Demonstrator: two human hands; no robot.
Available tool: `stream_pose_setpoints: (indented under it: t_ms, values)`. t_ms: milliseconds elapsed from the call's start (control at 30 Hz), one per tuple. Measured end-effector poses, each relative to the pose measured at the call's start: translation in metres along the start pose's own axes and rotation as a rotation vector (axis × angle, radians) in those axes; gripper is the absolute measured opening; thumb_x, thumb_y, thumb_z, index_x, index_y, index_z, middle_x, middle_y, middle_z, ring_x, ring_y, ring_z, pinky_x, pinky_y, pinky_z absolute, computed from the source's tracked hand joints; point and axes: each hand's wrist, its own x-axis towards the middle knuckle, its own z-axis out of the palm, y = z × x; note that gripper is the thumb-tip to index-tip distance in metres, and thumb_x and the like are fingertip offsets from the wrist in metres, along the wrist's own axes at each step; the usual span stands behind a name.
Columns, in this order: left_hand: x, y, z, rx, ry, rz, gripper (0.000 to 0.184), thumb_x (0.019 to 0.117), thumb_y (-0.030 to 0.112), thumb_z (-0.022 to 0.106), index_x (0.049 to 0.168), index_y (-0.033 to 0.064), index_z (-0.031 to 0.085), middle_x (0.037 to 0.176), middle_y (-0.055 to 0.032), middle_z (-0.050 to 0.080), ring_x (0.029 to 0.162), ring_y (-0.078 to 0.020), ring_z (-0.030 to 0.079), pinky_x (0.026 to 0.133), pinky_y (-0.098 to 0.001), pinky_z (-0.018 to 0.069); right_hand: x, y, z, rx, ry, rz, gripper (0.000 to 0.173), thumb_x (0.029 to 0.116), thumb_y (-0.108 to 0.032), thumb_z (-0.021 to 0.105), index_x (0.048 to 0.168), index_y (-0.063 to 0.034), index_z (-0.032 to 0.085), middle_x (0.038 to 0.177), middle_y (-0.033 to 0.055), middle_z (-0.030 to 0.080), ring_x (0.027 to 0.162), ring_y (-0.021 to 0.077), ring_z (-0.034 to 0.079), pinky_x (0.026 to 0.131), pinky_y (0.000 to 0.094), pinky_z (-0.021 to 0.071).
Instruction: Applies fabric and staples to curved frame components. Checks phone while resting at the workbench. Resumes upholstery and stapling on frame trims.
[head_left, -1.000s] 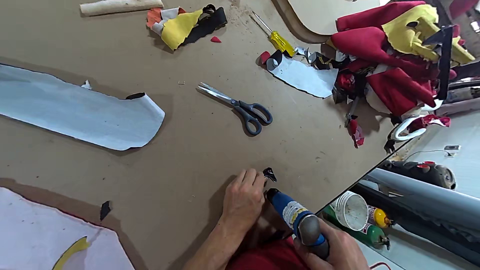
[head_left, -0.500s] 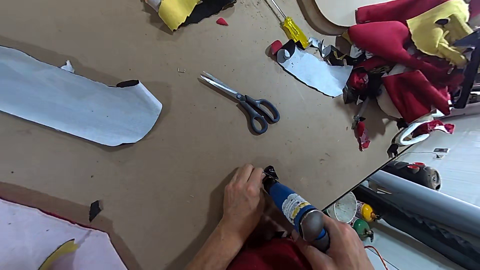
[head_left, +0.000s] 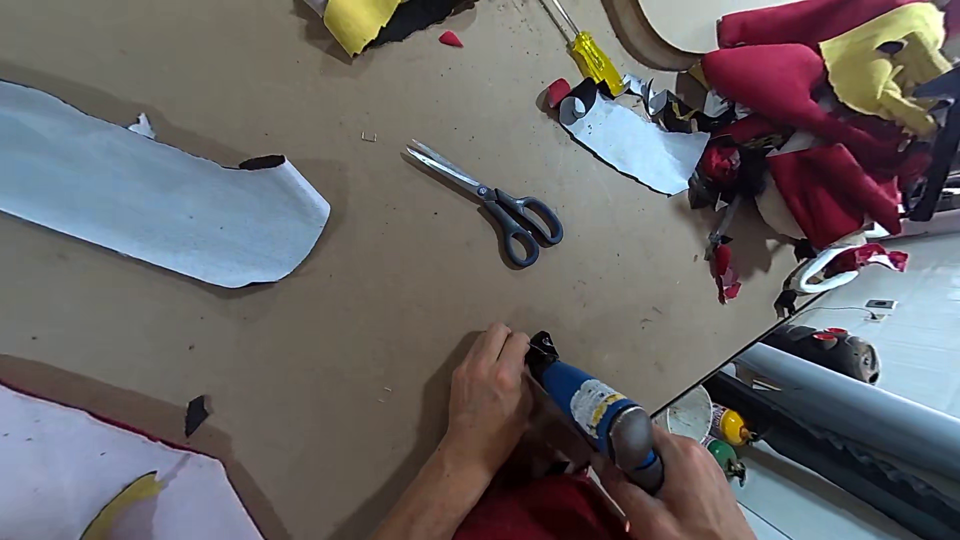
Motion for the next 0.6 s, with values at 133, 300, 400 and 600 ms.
stream_pose_setpoints:
  t_ms: [133, 300, 400, 600]
  values:
    - [-0.003, 0.003, -0.004, -0.002, 0.04, 0.007, 0.03, 0.0933, 0.024, 0.054, 0.105, 0.0107, 0.078, 0.1, -0.0048, 0.071, 0.087, -0.0169, 0.07, 0.068, -0.032, 0.0598, -0.014, 0.032, -0.014, 0.114, 0.062, 0.087, 0.033, 0.0848, -0.035, 0.074, 0.102, -0.0073, 0.071, 0.078, 0.004, 0.072, 0.071, 0.0171, 0.071, 0.063, 0.0469, 0.0579]
    - [-0.004, 0.01, 0.0, 0.206, -0.034, 0.22, 0.046, 0.0872, 0.021, 0.058, 0.131, 0.0108, 0.07, 0.117, -0.007, 0.072, 0.096, -0.024, 0.068, 0.076, -0.0373, 0.0571, -0.016, 0.049, -0.018, 0.046, 0.04, 0.16, 0.04, 0.0866, -0.042, 0.071, 0.109, -0.0095, 0.071, 0.08, 0.0052, 0.071, 0.072, 0.022, 0.07, 0.063, 0.0508, 0.0546]
    - [0.003, 0.015, 0.004, 0.232, -0.089, 0.245, 0.043, 0.0899, 0.014, 0.061, 0.132, 0.0138, 0.07, 0.114, -0.0067, 0.071, 0.091, -0.024, 0.068, 0.072, -0.0363, 0.0581, -0.017, 0.052, -0.007, 0.057, 0.016, 0.115, 0.039, 0.0867, -0.041, 0.071, 0.113, -0.0112, 0.071, 0.082, 0.0043, 0.073, 0.073, 0.0211, 0.071, 0.063, 0.0503, 0.0556]
    - [0.003, 0.004, 0.009, 0.162, 0.013, 0.297, 0.023, 0.0929, 0.009, 0.062, 0.107, 0.0106, 0.08, 0.09, -0.0034, 0.072, 0.081, -0.0184, 0.067, 0.067, -0.029, 0.0567, -0.021, 0.047, 0.001, 0.129, 0.01, 0.024, 0.037, 0.0848, -0.035, 0.075, 0.112, -0.0102, 0.071, 0.083, 0.0049, 0.074, 0.073, 0.02, 0.072, 0.063, 0.0475, 0.0574]
